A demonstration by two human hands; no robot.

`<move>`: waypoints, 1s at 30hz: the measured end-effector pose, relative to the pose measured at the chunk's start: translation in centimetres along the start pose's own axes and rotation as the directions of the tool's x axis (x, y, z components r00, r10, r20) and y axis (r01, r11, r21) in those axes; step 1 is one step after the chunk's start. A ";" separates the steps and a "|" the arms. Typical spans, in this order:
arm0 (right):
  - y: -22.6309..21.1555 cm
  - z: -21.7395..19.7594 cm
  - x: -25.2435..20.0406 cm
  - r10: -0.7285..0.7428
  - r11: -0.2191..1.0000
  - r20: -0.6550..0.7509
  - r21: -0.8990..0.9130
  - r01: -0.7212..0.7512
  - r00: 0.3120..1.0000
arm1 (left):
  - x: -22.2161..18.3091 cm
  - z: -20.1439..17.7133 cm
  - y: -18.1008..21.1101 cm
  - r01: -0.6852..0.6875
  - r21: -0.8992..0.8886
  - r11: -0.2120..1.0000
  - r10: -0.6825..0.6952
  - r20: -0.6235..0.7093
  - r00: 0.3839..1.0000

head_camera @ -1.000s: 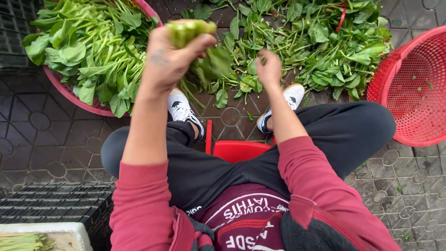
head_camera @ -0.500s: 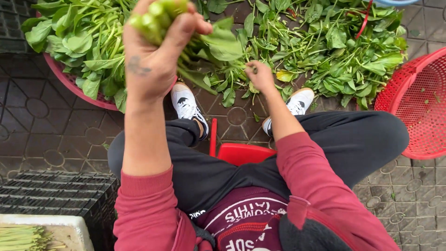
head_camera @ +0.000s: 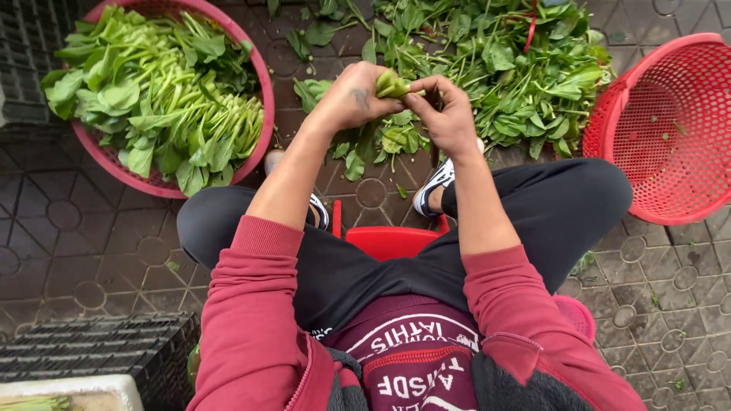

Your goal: Trimming the stems of leafy green vegetables by hand and with a knife, then sorting them into a basket.

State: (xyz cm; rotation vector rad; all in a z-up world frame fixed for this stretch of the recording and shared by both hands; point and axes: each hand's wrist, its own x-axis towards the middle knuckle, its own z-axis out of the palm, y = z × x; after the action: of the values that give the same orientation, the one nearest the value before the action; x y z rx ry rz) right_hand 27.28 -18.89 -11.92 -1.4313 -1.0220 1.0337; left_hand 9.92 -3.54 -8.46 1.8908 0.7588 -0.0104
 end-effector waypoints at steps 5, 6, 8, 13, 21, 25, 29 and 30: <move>1.2 1.6 -0.9 0.329 0.888 -0.057 0.358 -0.288 0.943 | 0.5 0.6 -2.7 0.026 -0.034 0.999 -0.030 -0.120 0.992; 1.1 2.0 -1.2 0.374 0.865 -0.045 0.376 -0.331 0.926 | 0.6 0.8 -3.7 0.070 -0.036 0.997 -0.075 -0.170 0.983; 2.7 2.1 -0.6 0.347 0.854 0.006 0.412 -0.318 0.938 | 0.6 0.4 -3.9 0.103 -0.015 0.995 -0.104 -0.183 0.977; 4.9 2.9 -0.5 0.243 0.810 0.048 0.540 -0.229 0.969 | 0.0 0.9 -3.1 0.143 0.062 0.988 -0.131 -0.170 0.977; 7.5 3.4 0.5 0.295 0.819 -0.202 0.558 -0.138 0.934 | 1.6 1.9 -2.5 0.092 0.183 0.979 -0.069 -0.128 0.989; 7.6 1.9 0.9 0.443 0.728 -0.280 0.667 -0.159 0.852 | 2.4 4.4 -3.0 0.065 0.213 0.975 -0.061 -0.025 0.998; 7.0 1.5 0.2 0.353 0.800 -0.144 0.559 -0.218 0.924 | 1.1 2.6 -1.6 0.115 0.088 0.989 -0.109 -0.069 0.992; 7.6 1.8 -0.2 0.289 0.866 -0.167 0.466 -0.183 0.942 | 0.8 2.2 -1.3 0.123 0.064 0.990 -0.118 -0.082 0.990</move>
State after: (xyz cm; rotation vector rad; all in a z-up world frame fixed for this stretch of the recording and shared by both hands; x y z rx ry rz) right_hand 25.98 -19.28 -19.62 -1.2728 -0.4028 1.1570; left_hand 10.59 -4.68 -10.79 1.9168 0.9366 -0.0389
